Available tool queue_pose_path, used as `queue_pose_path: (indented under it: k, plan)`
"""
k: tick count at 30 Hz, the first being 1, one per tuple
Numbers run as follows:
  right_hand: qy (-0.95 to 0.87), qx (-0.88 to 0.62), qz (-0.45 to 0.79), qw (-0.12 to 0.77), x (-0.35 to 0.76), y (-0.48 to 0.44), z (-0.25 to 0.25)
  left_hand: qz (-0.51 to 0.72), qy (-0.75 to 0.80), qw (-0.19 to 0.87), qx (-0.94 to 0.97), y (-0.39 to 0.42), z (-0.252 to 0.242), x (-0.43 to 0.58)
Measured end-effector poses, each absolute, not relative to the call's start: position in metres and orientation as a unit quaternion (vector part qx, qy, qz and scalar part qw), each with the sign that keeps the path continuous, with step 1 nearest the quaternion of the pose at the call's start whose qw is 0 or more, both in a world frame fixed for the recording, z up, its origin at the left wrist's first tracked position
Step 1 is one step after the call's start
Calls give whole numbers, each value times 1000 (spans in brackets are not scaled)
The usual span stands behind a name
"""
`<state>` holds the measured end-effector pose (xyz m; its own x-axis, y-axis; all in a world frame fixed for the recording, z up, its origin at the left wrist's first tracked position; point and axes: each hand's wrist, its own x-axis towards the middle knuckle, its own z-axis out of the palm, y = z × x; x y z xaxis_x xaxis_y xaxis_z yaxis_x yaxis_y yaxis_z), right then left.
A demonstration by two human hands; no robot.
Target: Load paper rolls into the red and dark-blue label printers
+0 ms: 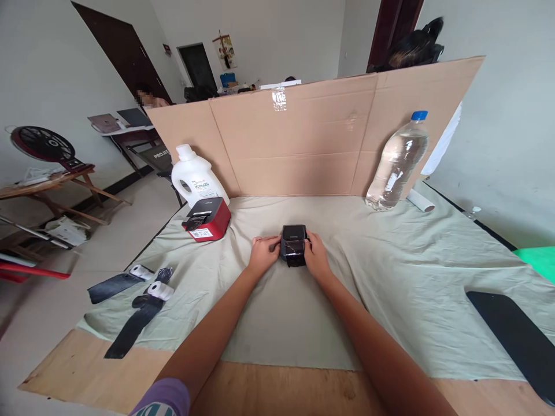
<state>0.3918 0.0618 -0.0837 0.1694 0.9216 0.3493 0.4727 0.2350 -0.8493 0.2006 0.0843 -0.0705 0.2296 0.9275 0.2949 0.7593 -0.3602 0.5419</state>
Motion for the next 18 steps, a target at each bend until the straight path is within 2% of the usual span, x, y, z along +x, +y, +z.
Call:
queue_pose_path:
  k: [9, 18]
  plan:
    - [-608, -580, 232, 490, 393, 65, -90, 274, 554, 172, 767, 83, -72, 199]
    - [-576, -577, 277, 508, 394, 64, -93, 234, 530, 117, 806, 82, -69, 197]
